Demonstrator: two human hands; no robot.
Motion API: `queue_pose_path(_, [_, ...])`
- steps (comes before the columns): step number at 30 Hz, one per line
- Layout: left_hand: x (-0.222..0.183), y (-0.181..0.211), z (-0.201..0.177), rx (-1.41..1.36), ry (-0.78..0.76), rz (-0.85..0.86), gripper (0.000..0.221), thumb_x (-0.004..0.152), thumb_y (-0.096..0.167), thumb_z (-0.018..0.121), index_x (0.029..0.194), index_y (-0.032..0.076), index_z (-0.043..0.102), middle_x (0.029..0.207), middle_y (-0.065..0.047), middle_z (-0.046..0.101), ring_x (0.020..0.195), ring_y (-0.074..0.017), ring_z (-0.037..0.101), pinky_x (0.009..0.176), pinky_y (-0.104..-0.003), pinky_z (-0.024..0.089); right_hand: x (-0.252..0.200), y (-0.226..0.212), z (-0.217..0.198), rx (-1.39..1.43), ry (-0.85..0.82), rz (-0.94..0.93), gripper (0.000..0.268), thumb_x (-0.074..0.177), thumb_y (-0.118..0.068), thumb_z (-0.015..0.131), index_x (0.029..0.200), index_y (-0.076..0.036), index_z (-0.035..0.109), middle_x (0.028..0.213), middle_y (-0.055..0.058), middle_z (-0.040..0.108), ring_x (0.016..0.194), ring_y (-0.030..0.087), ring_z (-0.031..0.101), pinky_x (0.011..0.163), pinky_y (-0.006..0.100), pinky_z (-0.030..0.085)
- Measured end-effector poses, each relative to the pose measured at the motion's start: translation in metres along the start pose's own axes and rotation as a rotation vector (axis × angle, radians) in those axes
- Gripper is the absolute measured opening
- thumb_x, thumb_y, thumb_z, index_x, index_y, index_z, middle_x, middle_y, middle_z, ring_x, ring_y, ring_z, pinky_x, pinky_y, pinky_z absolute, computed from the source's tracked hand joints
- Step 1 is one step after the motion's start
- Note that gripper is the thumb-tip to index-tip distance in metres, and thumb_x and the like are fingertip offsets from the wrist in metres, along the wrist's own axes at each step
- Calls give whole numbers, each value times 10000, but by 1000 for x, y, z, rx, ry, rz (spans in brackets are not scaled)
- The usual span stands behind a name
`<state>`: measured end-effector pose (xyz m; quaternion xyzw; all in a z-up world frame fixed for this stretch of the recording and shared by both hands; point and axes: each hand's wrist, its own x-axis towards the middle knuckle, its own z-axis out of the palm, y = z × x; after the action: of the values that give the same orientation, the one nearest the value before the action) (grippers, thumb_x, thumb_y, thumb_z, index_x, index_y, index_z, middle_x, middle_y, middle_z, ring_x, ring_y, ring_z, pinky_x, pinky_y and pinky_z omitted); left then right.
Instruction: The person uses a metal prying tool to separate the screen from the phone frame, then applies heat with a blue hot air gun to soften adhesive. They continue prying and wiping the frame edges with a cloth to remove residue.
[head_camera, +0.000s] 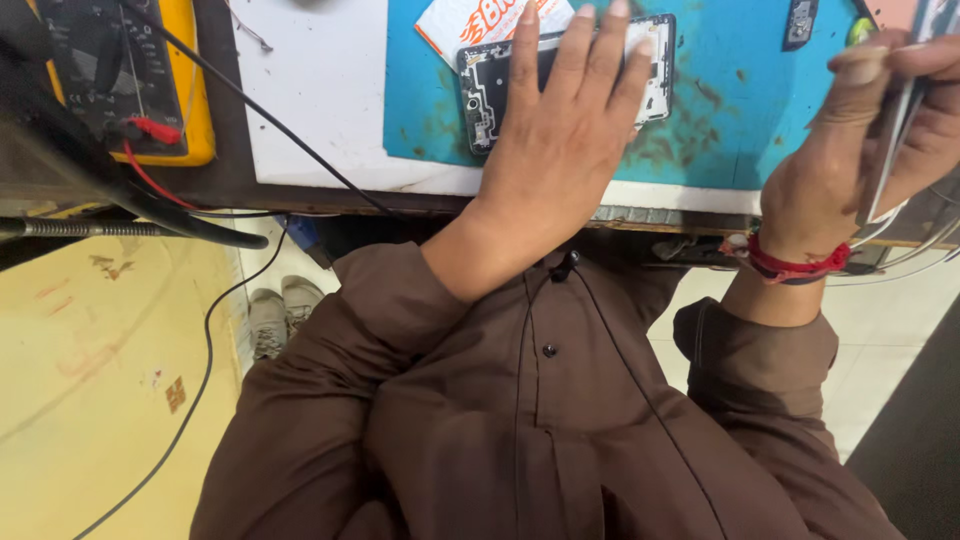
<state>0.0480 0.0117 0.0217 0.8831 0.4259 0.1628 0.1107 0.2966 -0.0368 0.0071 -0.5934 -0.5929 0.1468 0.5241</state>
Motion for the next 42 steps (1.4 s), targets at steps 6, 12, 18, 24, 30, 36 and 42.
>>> queue_pose_path(6, [-29, -6, -8, -246, 171, 233, 439, 1062, 229, 684, 1434, 19, 582, 1505, -180, 512, 1397, -332, 500, 1260, -621, 218, -13, 0, 3, -137, 19, 33, 416, 1226, -383, 496, 1511, -80, 473, 1179, 46, 600, 969, 101, 590, 739, 218, 454])
queue_pose_path(12, [-73, -33, -19, -468, 190, 139, 302, 967, 390, 814, 1007, 149, 635, 1167, -47, 700, 1028, -222, 625, 984, -445, 430, -28, -18, 25, 42, -59, 155, 507, 1255, -357, 531, 1649, -130, 308, 1296, 66, 625, 1104, 125, 635, 861, 238, 540])
queue_pose_path(18, [-79, -71, -38, -354, 344, -135, 982, 870, 471, 949, 1533, 83, 337, 1425, -101, 544, 1257, -273, 521, 1073, -413, 410, -24, -65, 60, 71, -214, 222, 354, 1107, -163, 690, 1415, -19, 589, 1225, 140, 755, 1048, 177, 723, 907, 261, 572])
queue_pose_path(24, [-65, -77, -35, -336, 250, -129, 1234, 797, 456, 1008, 1593, 93, 137, 1448, -34, 555, 1260, -220, 521, 1036, -377, 371, -1, -96, 92, -94, -478, -184, 316, 1013, -63, 798, 1303, -5, 688, 1261, 164, 717, 968, 300, 663, 873, 362, 503])
queue_pose_path(30, [-66, -79, -26, -330, 261, -136, 1227, 808, 428, 992, 1607, 115, 113, 1445, -5, 562, 1260, -190, 517, 1031, -357, 372, -1, -96, 108, -39, -471, -166, 279, 1038, -19, 804, 1298, -18, 701, 1243, 137, 739, 960, 264, 693, 854, 332, 517])
queue_pose_path(36, [-67, -81, -24, -340, 258, -136, 1201, 815, 434, 996, 1589, 110, 137, 1437, -8, 568, 1237, -195, 521, 1019, -366, 374, -5, -95, 112, -150, -463, -281, 210, 1021, 21, 791, 1215, -17, 719, 1199, 144, 743, 957, 273, 708, 836, 331, 534])
queue_pose_path(42, [-67, -81, -23, -333, 251, -142, 1178, 837, 487, 1004, 1584, 116, 172, 1436, 9, 575, 1220, -179, 527, 1001, -357, 376, -12, -90, 112, -174, -377, -220, 200, 1067, 47, 763, 1252, -8, 711, 1229, 144, 743, 968, 274, 706, 848, 322, 539])
